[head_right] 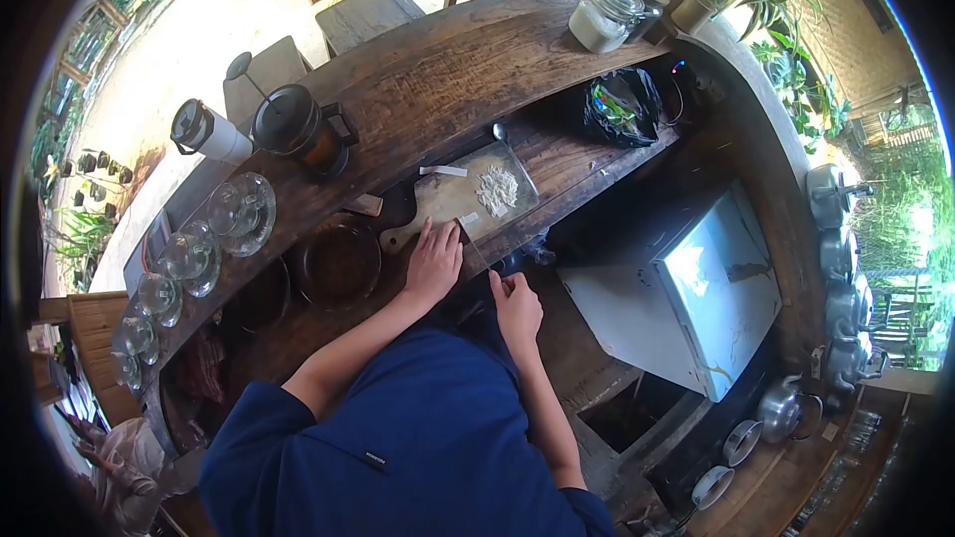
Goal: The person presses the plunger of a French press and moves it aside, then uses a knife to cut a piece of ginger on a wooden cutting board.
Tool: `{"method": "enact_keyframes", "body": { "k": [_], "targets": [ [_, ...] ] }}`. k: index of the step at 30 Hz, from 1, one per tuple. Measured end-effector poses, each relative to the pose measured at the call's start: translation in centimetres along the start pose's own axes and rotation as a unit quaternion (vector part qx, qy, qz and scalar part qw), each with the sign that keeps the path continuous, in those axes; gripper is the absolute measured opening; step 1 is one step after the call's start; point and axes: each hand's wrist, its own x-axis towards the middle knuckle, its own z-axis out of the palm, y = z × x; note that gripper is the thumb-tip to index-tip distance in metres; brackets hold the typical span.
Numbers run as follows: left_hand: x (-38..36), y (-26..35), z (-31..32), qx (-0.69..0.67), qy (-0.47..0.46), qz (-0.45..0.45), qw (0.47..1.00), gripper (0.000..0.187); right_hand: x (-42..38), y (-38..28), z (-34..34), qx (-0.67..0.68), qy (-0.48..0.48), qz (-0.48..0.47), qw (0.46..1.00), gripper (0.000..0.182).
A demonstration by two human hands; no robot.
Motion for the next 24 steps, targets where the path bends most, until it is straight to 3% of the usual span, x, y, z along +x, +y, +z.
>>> {"method": "enact_keyframes", "body": {
  "k": [13,19,24],
  "targets": [
    [0.5,-0.1,-0.9,-0.053,-0.031,-0.026,0.998,0.04,-0.9,0.8,-0.7,0.026,-0.003,0.01,1.0,0.051],
    [0.3,-0.6,-0.4,0.001,-0.014,0.029,0.999,0.04,-0.8,0.6,-1.0,0.029,-0.007,0.017,0.999,0.051],
    [0.1,-0.7,-0.2,-0.029,-0.043,0.005,0.999,0.04,-0.3,-0.2,-0.2,0.021,-0.008,0.011,1.0,0.052]
  ]
}}
